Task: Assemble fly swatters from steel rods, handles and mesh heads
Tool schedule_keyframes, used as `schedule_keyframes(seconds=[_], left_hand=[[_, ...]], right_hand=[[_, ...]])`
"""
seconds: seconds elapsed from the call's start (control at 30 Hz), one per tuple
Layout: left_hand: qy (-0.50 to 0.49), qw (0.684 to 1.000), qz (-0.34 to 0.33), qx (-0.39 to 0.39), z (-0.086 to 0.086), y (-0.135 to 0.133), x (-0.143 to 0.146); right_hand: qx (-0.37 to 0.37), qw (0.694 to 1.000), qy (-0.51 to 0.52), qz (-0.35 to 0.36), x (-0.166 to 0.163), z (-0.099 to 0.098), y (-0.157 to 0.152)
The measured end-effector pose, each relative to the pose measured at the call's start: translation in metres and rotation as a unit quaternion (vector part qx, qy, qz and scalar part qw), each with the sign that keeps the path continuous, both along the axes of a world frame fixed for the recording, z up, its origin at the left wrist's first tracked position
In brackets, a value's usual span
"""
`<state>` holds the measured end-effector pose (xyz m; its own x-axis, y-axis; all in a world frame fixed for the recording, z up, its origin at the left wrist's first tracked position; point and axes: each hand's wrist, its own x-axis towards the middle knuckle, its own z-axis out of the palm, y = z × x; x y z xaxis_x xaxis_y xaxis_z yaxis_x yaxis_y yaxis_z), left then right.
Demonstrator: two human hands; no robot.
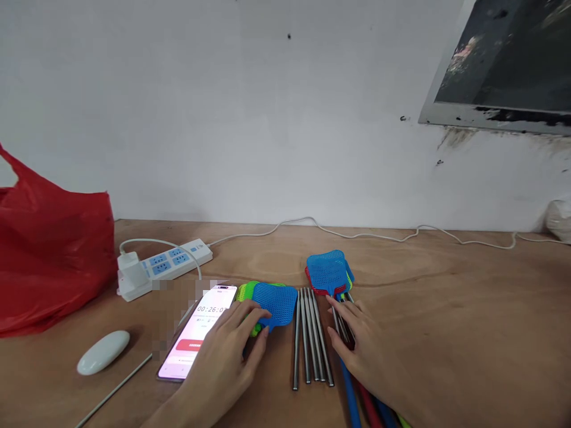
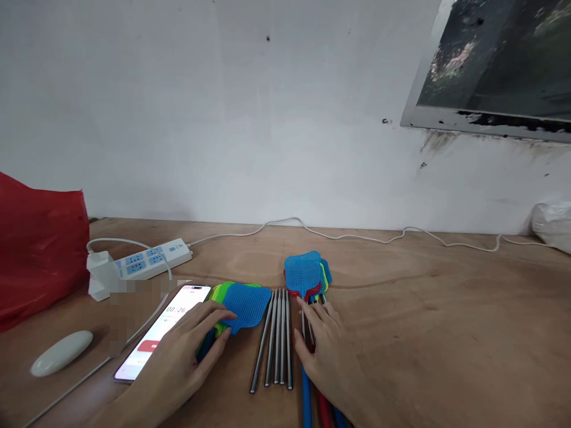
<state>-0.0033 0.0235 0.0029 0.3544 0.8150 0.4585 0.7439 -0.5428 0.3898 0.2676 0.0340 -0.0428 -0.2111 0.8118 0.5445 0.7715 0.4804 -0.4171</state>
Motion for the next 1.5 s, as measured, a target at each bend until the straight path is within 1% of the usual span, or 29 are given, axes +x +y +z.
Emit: schedule_keyframes(seconds=[0.1, 0.2, 0.47, 0.67, 0.87, 1.13, 1.23, 1.33, 1.43, 1.5], left_hand=[[0.042, 0.999, 0.007, 0.007, -0.006, 0.002, -0.002], [0.067, 0.998, -0.002, 0.005, -0.009, 0.003, -0.002], [0.075, 0.997, -0.014, -0.003, -0.008, 0.002, -0.001], [0.069, 0.997, -0.022, 0.002, -0.011, 0.001, 0.000], [0.058, 0.998, -0.035, 0.005, -0.011, -0.001, 0.001], [0.045, 0.998, -0.035, -0.002, -0.008, -0.001, 0.001], [0.038, 0.999, -0.035, -0.008, -0.007, -0.001, 0.001], [0.032, 0.999, -0.033, -0.011, -0.006, 0.000, 0.001], [0.023, 0.999, -0.025, -0.015, -0.006, 0.002, 0.000], [0.016, 0.999, -0.022, -0.021, -0.007, 0.002, -0.001]], right_hand=[[0.019, 0.997, -0.066, -0.025, 0.000, -0.001, 0.000], [0.027, 0.995, -0.089, -0.035, 0.000, 0.003, -0.001], [0.009, 0.998, -0.069, 0.005, -0.006, 0.016, -0.009], [-0.010, 0.999, -0.041, -0.010, -0.011, 0.016, -0.014], [-0.019, 0.998, -0.058, -0.031, -0.013, 0.013, -0.013], [0.011, 0.995, -0.078, -0.059, -0.014, 0.009, -0.011], [0.028, 0.996, -0.052, -0.060, -0.012, 0.010, -0.010], [0.042, 0.998, -0.005, -0.054, -0.010, 0.015, -0.007], [0.043, 0.996, 0.069, -0.023, -0.006, 0.021, -0.005], [0.020, 0.991, 0.132, -0.007, -0.004, 0.023, -0.003]])
